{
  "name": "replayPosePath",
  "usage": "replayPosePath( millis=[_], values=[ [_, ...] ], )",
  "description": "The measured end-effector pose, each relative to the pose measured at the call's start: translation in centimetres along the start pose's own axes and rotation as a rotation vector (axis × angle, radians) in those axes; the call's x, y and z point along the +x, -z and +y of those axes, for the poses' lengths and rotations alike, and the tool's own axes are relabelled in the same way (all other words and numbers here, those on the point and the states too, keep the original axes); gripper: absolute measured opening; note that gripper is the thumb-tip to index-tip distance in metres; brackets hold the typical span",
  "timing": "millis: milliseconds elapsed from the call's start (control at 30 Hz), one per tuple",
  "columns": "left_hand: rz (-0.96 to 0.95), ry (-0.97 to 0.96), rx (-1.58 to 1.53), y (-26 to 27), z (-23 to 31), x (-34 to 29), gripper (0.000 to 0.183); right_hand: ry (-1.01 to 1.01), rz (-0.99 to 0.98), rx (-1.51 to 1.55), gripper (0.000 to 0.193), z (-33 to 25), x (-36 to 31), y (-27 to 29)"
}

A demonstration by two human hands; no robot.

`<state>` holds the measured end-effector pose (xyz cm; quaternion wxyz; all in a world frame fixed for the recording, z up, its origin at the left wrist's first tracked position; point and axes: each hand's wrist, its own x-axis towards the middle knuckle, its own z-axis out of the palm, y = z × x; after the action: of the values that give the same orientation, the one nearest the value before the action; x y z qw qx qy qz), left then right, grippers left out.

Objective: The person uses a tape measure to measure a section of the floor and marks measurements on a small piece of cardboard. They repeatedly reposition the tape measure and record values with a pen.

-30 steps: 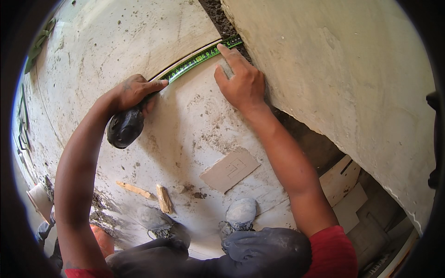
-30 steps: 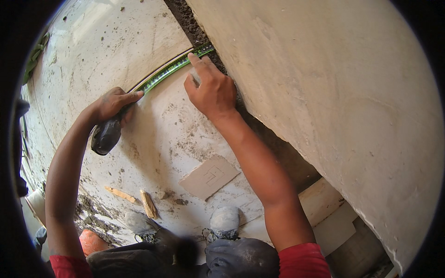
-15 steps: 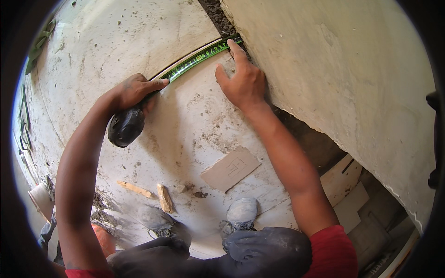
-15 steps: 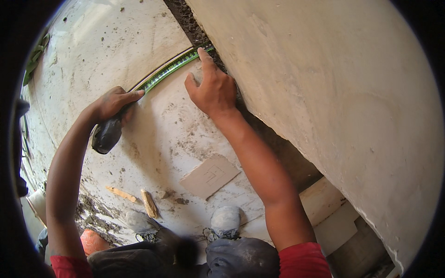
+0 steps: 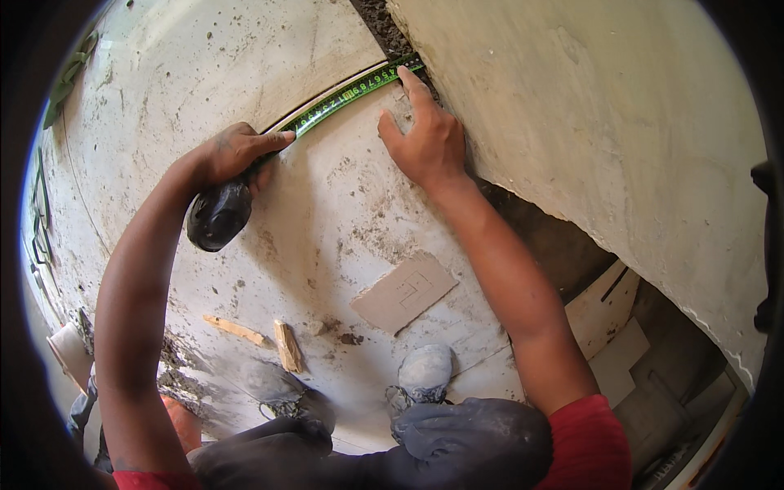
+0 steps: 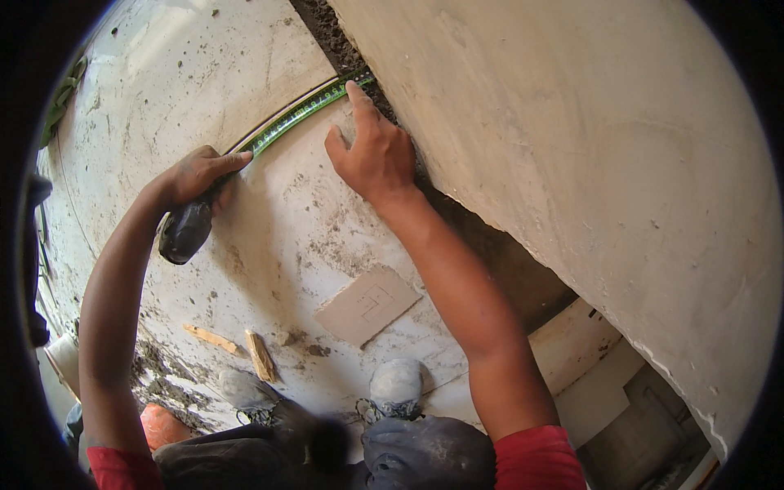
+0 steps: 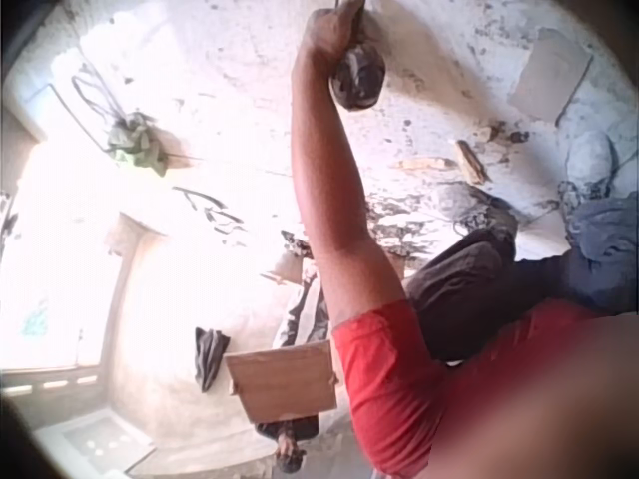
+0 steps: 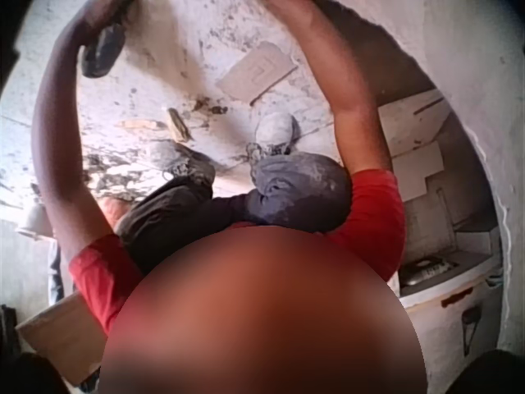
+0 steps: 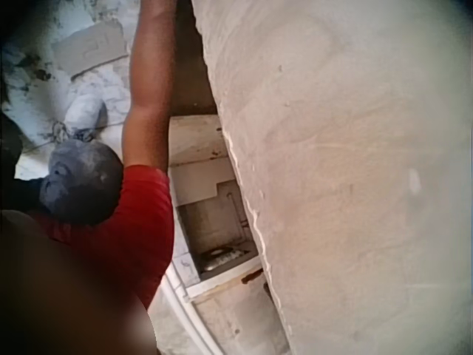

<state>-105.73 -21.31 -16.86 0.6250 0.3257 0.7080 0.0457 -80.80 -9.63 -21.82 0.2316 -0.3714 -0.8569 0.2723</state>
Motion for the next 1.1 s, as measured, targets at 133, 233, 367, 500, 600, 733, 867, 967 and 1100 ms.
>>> replayPosePath(
  millis=[133,233,367,500,600,733,867,967,1100],
  values=[
    [-0.003,0.011,-0.015,0.0,-0.2,0.1,0.067,0.002,-0.005,-0.009,0.062,-0.1,0.1,0.0],
    [-0.006,0.028,-0.039,-0.1,-0.2,0.2,0.067,-0.004,0.003,-0.014,0.064,-0.1,0.4,0.0],
    [-0.007,0.037,-0.033,-0.1,-0.2,0.2,0.066,-0.08,0.002,-0.015,0.065,-0.5,0.6,-0.1],
    [-0.008,0.053,-0.029,-0.1,0.0,0.2,0.066,-0.191,-0.069,0.025,0.065,-1.0,0.8,0.3],
    [-0.006,0.064,-0.044,-0.1,0.1,0.0,0.067,-0.174,-0.098,-0.004,0.064,-1.3,1.1,0.5],
    [-0.02,0.072,-0.062,0.0,0.2,0.0,0.068,-0.182,-0.111,-0.041,0.063,-1.8,1.4,0.3],
    [-0.018,0.066,-0.056,0.0,0.1,0.0,0.068,-0.205,-0.121,-0.065,0.062,-2.0,1.5,0.2],
    [-0.009,0.076,-0.055,0.0,0.1,0.0,0.068,-0.195,-0.121,-0.084,0.062,-2.0,1.6,0.1],
    [-0.011,0.075,-0.049,0.0,0.1,0.1,0.069,-0.166,-0.112,-0.092,0.061,-1.6,1.7,0.0]
  ],
)
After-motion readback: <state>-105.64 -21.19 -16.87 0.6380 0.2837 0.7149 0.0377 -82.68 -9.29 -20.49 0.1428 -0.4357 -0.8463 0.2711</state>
